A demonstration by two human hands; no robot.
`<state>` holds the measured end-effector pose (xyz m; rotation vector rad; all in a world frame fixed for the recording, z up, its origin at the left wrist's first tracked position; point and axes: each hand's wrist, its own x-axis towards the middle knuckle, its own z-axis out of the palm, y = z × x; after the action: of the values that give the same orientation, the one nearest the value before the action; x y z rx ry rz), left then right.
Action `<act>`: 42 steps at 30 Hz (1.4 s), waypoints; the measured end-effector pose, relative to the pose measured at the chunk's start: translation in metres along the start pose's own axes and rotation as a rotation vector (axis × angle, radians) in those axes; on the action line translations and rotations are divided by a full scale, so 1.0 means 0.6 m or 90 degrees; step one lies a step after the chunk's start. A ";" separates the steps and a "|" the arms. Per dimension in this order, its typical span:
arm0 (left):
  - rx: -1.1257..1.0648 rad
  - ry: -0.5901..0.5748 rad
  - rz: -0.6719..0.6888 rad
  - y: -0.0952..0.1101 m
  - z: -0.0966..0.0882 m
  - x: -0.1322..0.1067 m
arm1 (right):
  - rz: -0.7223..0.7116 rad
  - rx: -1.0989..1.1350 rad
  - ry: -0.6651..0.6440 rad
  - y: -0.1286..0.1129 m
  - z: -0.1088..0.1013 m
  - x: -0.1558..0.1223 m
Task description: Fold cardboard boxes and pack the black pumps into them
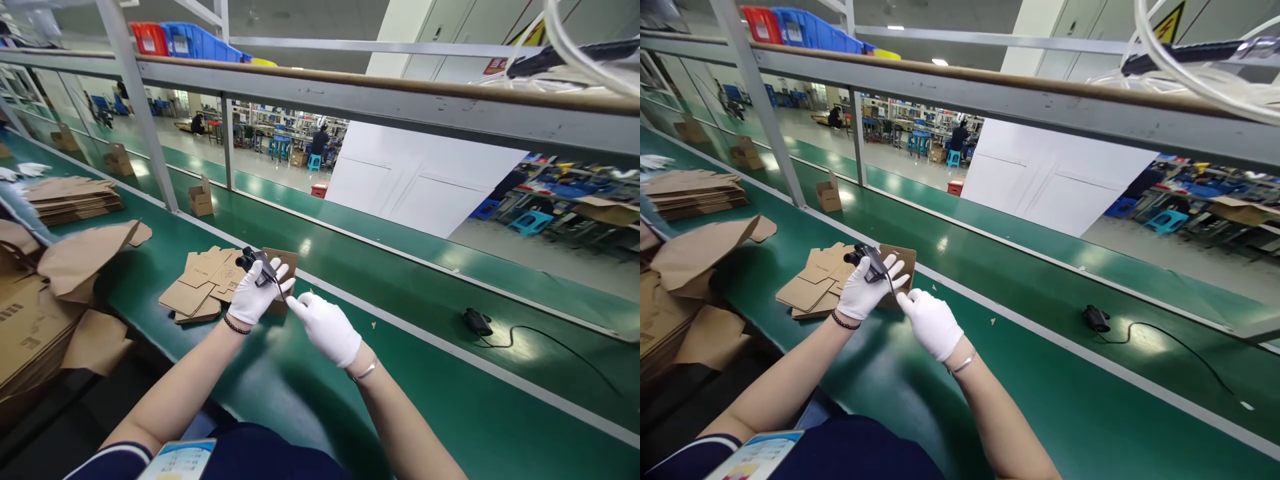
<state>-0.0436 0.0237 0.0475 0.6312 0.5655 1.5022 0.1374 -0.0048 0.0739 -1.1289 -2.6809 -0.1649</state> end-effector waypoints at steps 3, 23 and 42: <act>0.073 -0.035 0.036 -0.013 -0.004 -0.007 | -0.020 0.076 0.126 -0.009 -0.016 0.008; 1.169 -0.049 0.142 0.026 -0.146 0.022 | -0.005 0.160 -0.343 0.043 0.076 0.249; 1.162 0.391 -0.041 0.180 -0.201 0.158 | 0.234 -0.177 -0.204 0.245 0.101 0.292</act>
<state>-0.2049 0.1192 0.0394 1.4270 2.4550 0.7012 0.1142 0.2304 0.0614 -1.8531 -2.7092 -0.3239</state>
